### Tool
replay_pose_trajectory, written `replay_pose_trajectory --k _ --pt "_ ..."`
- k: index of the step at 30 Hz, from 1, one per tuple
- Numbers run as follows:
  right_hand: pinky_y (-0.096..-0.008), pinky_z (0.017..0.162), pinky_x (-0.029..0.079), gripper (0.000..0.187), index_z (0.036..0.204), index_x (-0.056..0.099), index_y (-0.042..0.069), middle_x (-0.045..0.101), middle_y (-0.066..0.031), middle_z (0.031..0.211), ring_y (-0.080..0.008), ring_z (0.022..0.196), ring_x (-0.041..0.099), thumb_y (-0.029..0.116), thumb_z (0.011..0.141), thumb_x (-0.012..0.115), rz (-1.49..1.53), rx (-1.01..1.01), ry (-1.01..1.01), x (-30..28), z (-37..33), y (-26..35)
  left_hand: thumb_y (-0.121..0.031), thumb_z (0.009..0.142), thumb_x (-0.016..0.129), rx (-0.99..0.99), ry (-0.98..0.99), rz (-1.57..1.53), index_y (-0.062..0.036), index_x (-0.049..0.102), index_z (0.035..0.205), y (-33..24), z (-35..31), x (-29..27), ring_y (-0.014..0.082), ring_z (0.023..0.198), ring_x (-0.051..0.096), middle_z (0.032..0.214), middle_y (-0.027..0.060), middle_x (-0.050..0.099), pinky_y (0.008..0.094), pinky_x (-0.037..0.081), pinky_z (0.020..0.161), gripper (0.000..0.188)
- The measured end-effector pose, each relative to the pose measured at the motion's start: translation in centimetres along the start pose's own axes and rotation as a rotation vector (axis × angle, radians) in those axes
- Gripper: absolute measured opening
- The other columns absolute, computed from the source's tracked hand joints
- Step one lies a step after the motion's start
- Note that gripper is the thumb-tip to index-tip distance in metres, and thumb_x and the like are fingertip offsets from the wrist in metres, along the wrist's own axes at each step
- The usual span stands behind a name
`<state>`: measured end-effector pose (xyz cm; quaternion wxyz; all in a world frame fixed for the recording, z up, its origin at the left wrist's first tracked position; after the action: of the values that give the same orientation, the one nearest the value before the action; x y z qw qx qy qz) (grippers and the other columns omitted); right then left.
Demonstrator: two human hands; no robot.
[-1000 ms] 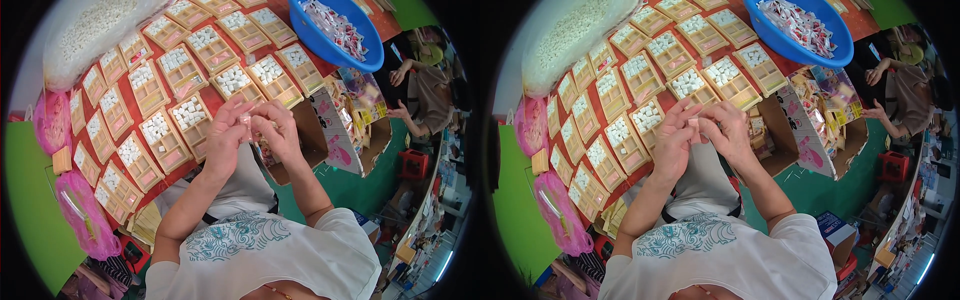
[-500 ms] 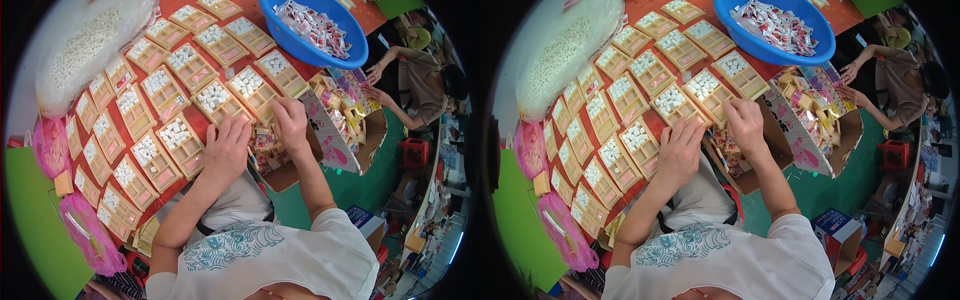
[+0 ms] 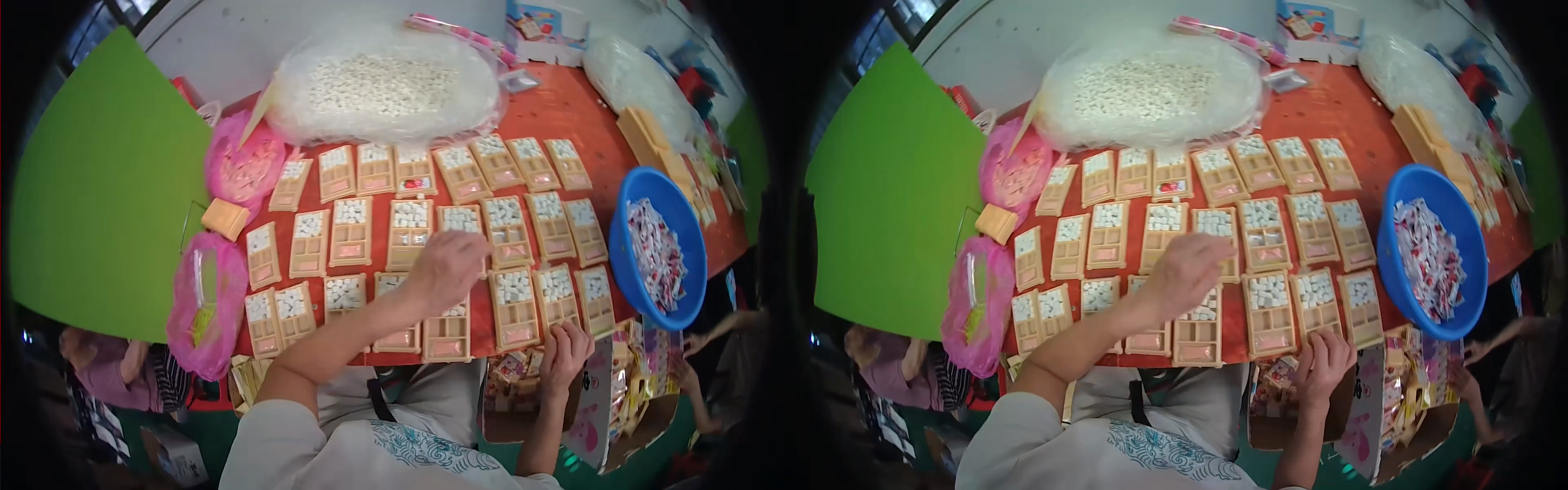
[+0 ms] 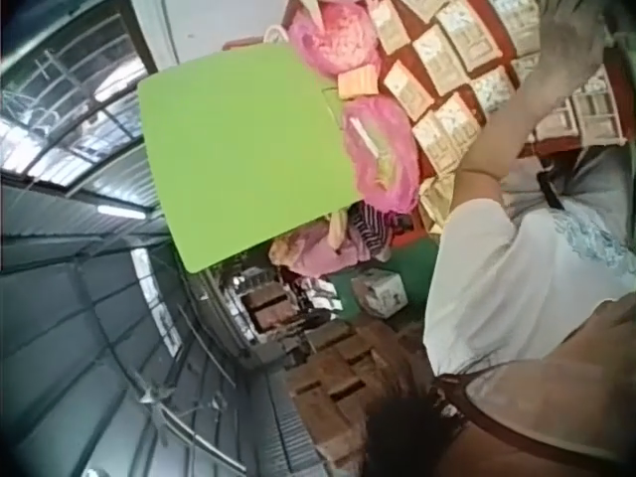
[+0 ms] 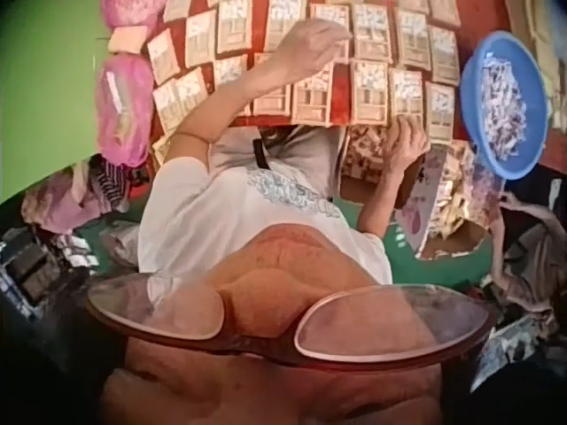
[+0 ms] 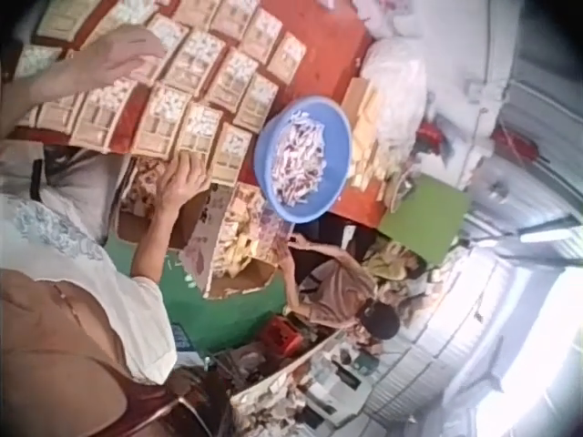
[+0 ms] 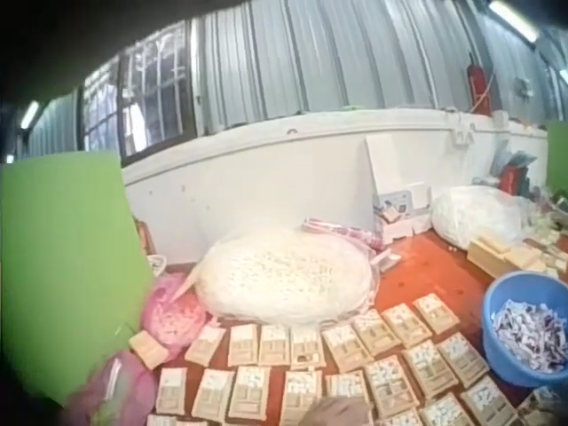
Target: Packaging small white components and candies into compartmentalized trays and plastic bags in a factory setting.
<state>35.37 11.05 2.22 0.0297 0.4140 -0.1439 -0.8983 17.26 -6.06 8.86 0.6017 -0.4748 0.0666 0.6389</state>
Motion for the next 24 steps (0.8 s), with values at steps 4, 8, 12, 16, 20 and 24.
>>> replay_pose_trajectory --k 4,8,12,16,20,24 --pt "-0.0406 0.085 0.043 0.015 0.099 0.064 0.0 0.058 -0.0159 0.103 -0.0329 0.096 0.055 0.004 0.085 0.06 0.021 0.047 -0.095 -0.8 -0.7 -0.8 -0.005 0.081 0.053 -0.155 -0.136 0.225 -0.0014 0.061 0.095 11.2 -0.1 -8.3 0.0349 0.087 0.058 0.087 0.0171 0.06 0.0445 0.047 0.076 0.017" --pt "-0.039 0.082 0.047 0.015 0.102 0.062 -0.005 0.056 -0.0168 0.106 -0.0312 0.097 0.056 0.002 0.092 0.053 0.08 0.145 -0.123 -1.3 -1.8 -3.5 -0.011 0.085 0.053 -0.383 -0.132 0.49 -0.0016 0.061 0.102 22.2 -3.9 -16.8 0.0343 0.095 0.058 0.097 0.0172 0.063 0.0426 0.047 0.081 0.021" --pt "-0.0375 0.082 0.046 0.016 0.104 0.06 -0.006 0.056 -0.0166 0.106 -0.0302 0.097 0.056 0.001 0.092 0.052 0.107 0.24 -0.083 -1.4 -1.2 -3.9 -0.014 0.082 0.051 -0.77 -0.041 0.786 -0.0073 0.064 0.103 32.8 -8.2 -26.4 0.0332 0.1 0.06 0.096 0.0186 0.063 0.0457 0.049 0.084 0.026" --pt "-0.0347 0.081 0.046 0.017 0.105 0.06 -0.005 0.056 -0.016 0.104 -0.0281 0.096 0.056 0.001 0.093 0.05 0.058 0.271 -0.068 -1.4 -1.3 -4.0 -0.015 0.082 0.05 -0.764 0.125 1.021 -0.0081 0.064 0.104 38.5 -10.7 -27.5 0.0326 0.103 0.06 0.099 0.0207 0.063 0.0461 0.049 0.087 0.027" --pt "-0.0339 0.079 0.047 0.016 0.104 0.06 -0.005 0.056 -0.0151 0.102 -0.0274 0.092 0.056 0.002 0.093 0.05 0.034 0.273 -0.049 -1.2 -1.3 -2.8 -0.016 0.082 0.051 -0.787 0.193 0.95 -0.0093 0.066 0.1 42.6 -11.2 -27.0 0.0338 0.093 0.064 0.096 0.021 0.065 0.0473 0.05 0.082 0.024" --pt "-0.0338 0.078 0.047 0.015 0.102 0.06 -0.005 0.057 -0.0146 0.1 -0.0267 0.09 0.057 0.001 0.093 0.05 0.053 0.265 -0.033 -0.9 -0.6 -1.2 -0.015 0.08 0.052 -0.811 0.061 0.879 -0.0083 0.068 0.095 43.9 -12.8 -29.5 0.036 0.084 0.066 0.086 0.0206 0.066 0.0489 0.052 0.073 0.023"
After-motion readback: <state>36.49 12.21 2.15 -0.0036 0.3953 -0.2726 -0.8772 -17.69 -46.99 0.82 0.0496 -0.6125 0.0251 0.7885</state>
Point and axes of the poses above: each hand's wrist, its own z-axis towards the middle knuckle, its own x-axis out of the palm, y = z × x, the point moved 10 cm from there along z, towards the middle knuckle
